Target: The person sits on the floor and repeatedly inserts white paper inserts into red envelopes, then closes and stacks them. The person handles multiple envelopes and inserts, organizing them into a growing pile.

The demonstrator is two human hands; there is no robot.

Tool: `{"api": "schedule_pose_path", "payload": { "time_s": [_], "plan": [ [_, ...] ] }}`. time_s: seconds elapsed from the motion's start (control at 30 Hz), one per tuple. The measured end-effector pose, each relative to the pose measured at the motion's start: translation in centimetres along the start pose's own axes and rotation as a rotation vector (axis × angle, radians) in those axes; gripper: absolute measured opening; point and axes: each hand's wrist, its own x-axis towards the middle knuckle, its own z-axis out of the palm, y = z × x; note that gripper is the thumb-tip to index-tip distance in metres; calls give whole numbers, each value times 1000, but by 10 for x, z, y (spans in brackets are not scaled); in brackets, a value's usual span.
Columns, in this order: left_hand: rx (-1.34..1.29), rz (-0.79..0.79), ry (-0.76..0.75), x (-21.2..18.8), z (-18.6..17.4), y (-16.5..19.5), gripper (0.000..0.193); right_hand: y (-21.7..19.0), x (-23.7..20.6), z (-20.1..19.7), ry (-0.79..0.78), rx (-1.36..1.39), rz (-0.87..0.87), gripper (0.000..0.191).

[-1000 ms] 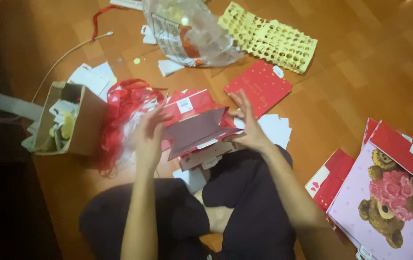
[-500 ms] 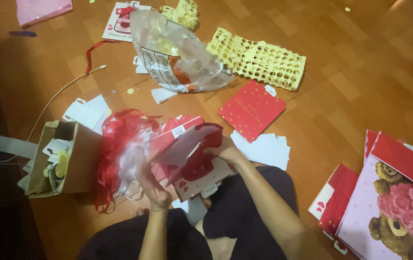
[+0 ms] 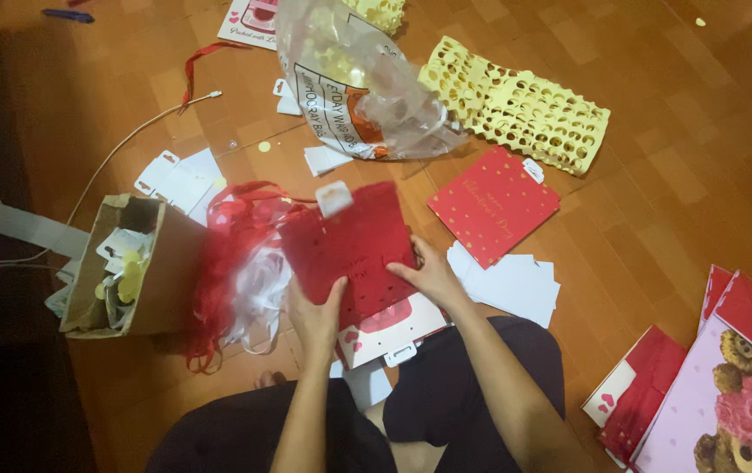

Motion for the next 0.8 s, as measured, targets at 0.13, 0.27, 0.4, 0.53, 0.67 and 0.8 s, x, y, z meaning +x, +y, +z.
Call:
{"api": "schedule_pose_path", "payload": {
  "time_s": [0.13, 0.27, 0.4, 0.53, 0.67, 0.8],
  "plan": [
    [226, 27, 5, -3, 8, -10, 71, 15, 9, 12, 125, -153, -71, 44],
    [223, -20, 35, -1, 16, -16, 74, 35, 17, 22, 154, -293, -37, 44],
    [167, 20, 65, 2, 16, -16, 65, 40, 13, 31, 311, -440, -228, 54],
    [7, 270, 110, -2, 12, -12, 45, 34, -6, 38, 481, -560, -600, 86],
    [-138, 65, -3, -7, 16, -7, 37, 26, -26, 50, 301, -665, -827, 90],
    [-275, -20, -38, -10, 19, -10, 42, 17, -41, 66, 14, -783, -766, 93]
  ]
}}
